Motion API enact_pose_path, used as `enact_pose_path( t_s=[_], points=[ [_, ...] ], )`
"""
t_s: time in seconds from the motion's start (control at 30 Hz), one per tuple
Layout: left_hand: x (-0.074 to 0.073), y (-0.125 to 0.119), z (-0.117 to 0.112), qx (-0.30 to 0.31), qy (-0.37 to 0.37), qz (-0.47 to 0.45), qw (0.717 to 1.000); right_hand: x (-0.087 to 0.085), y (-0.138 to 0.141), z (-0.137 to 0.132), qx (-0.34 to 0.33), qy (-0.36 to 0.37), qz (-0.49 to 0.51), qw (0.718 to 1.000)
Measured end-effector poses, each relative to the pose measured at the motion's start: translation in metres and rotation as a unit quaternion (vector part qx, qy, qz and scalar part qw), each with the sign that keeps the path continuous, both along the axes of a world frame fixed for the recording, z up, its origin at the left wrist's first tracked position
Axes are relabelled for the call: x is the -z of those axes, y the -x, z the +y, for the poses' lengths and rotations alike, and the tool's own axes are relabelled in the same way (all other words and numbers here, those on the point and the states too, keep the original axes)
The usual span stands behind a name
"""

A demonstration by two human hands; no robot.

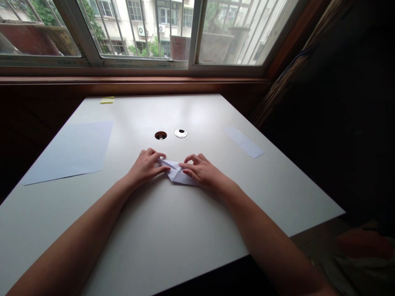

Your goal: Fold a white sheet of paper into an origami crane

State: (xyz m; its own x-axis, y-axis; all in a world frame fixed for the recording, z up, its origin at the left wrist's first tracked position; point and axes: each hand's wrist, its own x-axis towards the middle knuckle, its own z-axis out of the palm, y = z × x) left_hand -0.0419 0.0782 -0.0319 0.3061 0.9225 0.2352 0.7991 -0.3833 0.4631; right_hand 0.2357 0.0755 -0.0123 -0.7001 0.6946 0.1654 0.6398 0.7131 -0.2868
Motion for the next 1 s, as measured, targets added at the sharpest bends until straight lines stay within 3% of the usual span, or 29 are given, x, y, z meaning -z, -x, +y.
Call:
enact_pose_path(
  t_s=[0.33,0.57,0.67,0.8,1.0],
  points=[
    [0.002,0.001,0.002,0.046,0.049,-0.006,0.998,0.009,0.001,0.007,0.001,0.082,0.164,0.983],
    [-0.001,-0.004,-0.001,0.082,0.097,-0.1,0.987,0.007,0.006,0.004,0.03,0.131,0.188,0.973],
    [-0.003,-0.006,-0.004,0.088,0.152,-0.192,0.966,0.007,0.007,0.005,0.026,0.146,0.201,0.968],
    [-0.006,-0.012,-0.005,0.111,0.189,-0.359,0.907,0.006,0.009,0.003,0.067,0.214,0.211,0.951],
    [-0.008,-0.024,-0.009,0.066,0.169,-0.469,0.865,0.002,0.017,-0.002,0.084,0.305,0.288,0.904]
  ],
)
